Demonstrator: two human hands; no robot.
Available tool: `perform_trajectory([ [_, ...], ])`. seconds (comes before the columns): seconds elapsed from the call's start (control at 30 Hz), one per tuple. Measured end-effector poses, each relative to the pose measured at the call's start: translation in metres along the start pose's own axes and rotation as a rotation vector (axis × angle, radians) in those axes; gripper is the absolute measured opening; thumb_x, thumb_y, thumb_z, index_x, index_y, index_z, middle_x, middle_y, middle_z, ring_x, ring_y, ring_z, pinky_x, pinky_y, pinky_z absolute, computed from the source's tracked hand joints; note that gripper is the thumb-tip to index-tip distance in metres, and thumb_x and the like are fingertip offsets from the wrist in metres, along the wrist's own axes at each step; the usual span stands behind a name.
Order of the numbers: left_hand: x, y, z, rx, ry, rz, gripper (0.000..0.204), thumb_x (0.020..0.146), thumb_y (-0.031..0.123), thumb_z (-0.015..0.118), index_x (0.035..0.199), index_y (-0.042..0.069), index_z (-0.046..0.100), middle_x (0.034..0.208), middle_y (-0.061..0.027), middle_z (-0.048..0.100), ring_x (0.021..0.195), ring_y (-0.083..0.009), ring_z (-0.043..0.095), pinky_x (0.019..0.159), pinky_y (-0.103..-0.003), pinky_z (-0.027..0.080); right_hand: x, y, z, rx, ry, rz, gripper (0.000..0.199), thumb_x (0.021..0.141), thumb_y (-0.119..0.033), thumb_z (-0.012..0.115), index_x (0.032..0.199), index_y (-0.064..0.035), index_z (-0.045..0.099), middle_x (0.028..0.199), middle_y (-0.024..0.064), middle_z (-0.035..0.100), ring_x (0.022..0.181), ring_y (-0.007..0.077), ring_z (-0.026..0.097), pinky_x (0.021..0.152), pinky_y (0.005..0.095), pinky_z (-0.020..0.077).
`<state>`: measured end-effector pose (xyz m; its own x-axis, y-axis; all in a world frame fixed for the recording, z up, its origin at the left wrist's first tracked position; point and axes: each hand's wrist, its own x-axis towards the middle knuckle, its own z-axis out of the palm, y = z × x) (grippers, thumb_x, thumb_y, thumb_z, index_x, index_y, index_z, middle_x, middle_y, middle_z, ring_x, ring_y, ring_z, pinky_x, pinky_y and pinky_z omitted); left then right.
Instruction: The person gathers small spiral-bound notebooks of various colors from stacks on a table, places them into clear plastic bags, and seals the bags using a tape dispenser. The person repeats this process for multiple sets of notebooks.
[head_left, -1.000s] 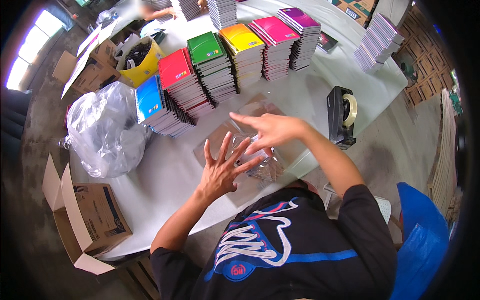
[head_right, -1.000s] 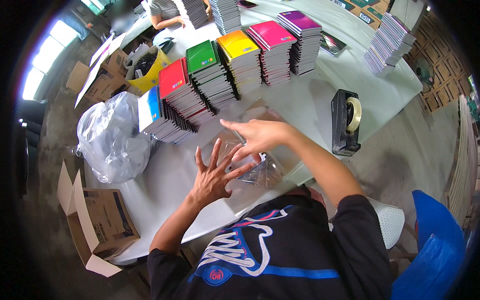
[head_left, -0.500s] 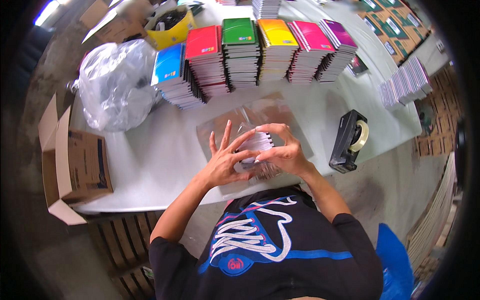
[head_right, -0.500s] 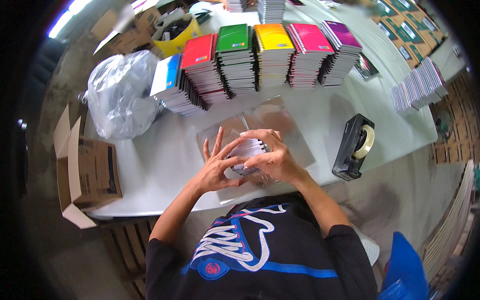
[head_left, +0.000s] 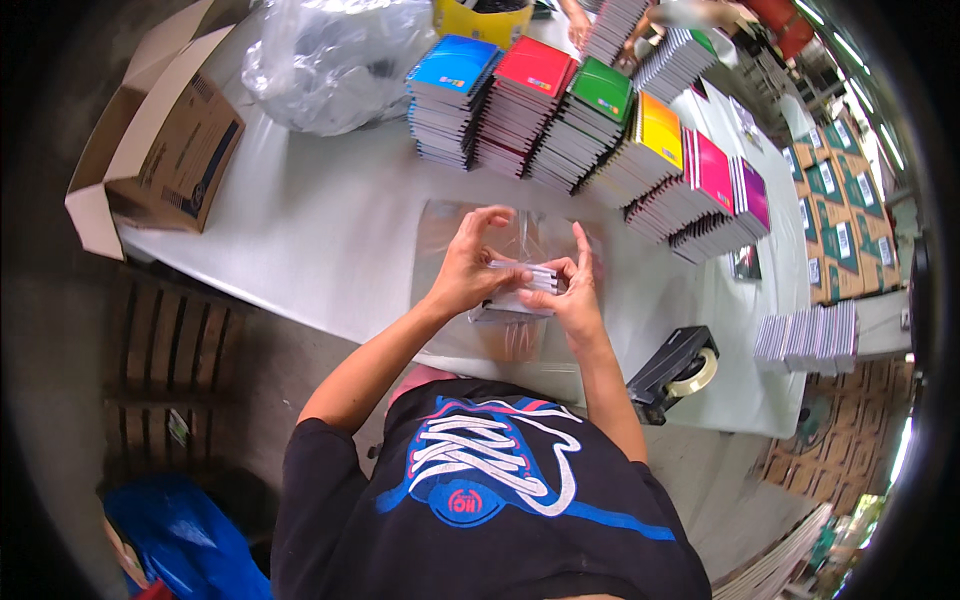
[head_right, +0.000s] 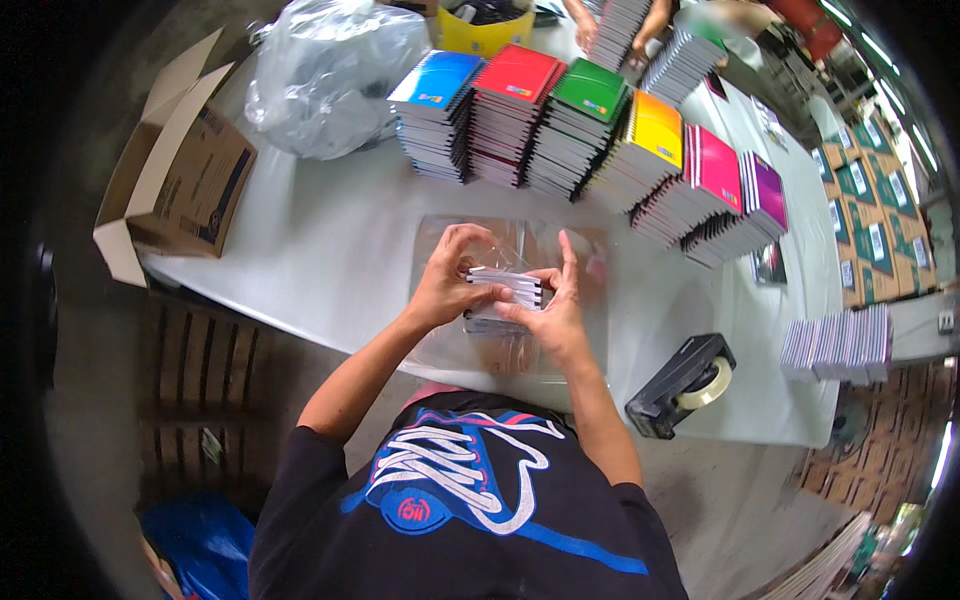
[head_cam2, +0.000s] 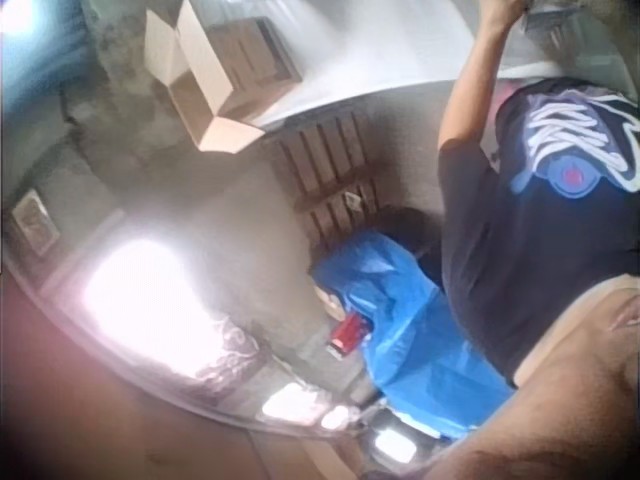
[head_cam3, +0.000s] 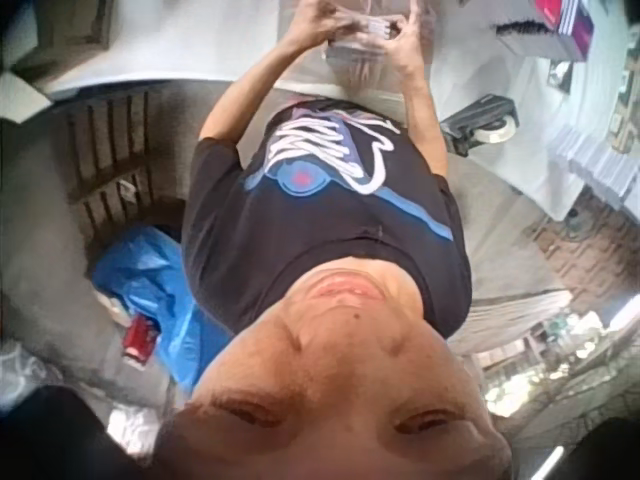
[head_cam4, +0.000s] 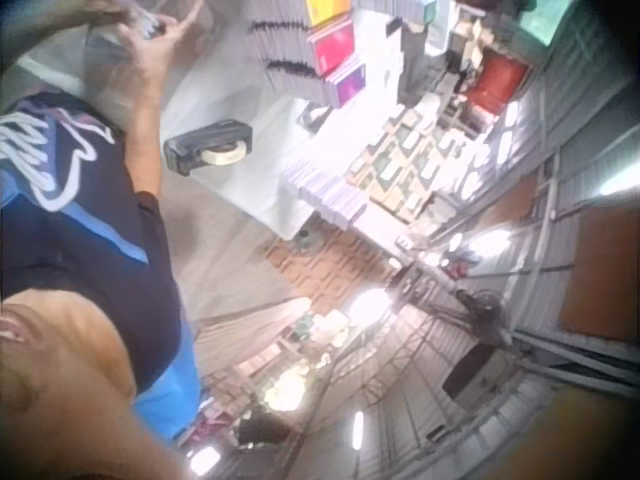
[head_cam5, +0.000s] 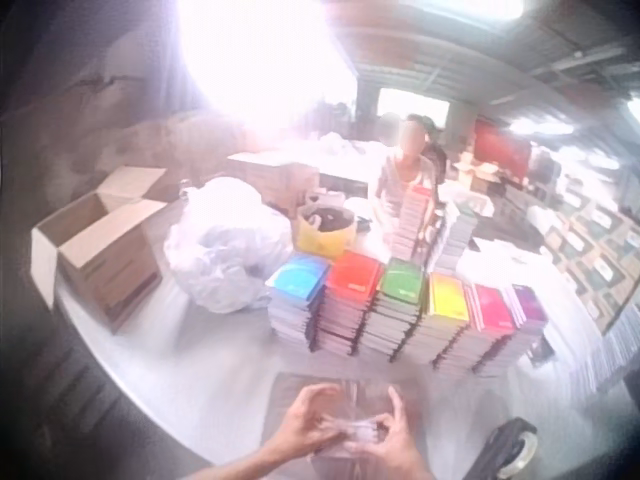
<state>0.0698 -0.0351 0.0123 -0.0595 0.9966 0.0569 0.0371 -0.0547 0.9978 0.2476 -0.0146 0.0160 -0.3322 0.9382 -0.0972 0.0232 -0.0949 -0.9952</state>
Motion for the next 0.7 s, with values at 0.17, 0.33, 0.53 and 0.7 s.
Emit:
perform_trajectory([
  [0.17,-0.012,-0.01,-0.009,-0.053,-0.11,-0.038,0.113,0.06,0.022,0.087,0.144,0.012,0.011,0.109,-0.0171,0.057,0.102,-0.024,0.059,0.09,-0.037,0.046,0.014,0.014,-0.015,-0.022,-0.088,0.103,0.086,0.061,-0.009,0.082,0.136,-0.0072,0.04,0.088,0.0002,0.054,0.084,0.0101,0.051,0.079,0.0243,0.0409],
  [0.33,-0.015,-0.018,-0.005,-0.029,-0.044,-0.235,0.115,0.062,0.014,0.083,0.145,0.007,0.003,0.103,-0.0111,0.062,0.099,-0.0198,0.058,0.09,-0.033,0.043,0.027,-0.003,-0.037,0.094,-0.308,0.321,0.052,0.076,-0.01,0.068,0.126,-0.0056,0.053,0.1,0.0015,0.058,0.091,0.0102,0.053,0.084,0.0264,0.0403],
  [0.53,-0.009,-0.004,-0.004,0.174,-0.076,-0.282,0.11,0.061,0.018,0.083,0.144,0.004,0.012,0.108,-0.0087,0.061,0.099,-0.0189,0.058,0.094,-0.03,0.04,0.056,-0.011,-0.021,0.047,-0.323,0.24,0.015,0.076,-0.003,0.066,0.09,0.0007,0.07,0.085,0.008,0.067,0.081,0.0133,0.061,0.076,0.0251,0.0479],
  [0.7,-0.003,-0.008,-0.006,0.244,-0.203,-0.266,0.074,0.059,0.03,0.081,0.125,0.013,0.052,0.101,-0.0046,0.066,0.096,-0.0193,0.059,0.093,-0.035,0.033,0.054,-0.02,-0.019,0.271,-0.179,-0.077,0.029,0.076,-0.003,0.068,0.104,-0.0041,0.064,0.096,0.0073,0.063,0.088,0.0145,0.06,0.076,0.0269,0.0473],
])
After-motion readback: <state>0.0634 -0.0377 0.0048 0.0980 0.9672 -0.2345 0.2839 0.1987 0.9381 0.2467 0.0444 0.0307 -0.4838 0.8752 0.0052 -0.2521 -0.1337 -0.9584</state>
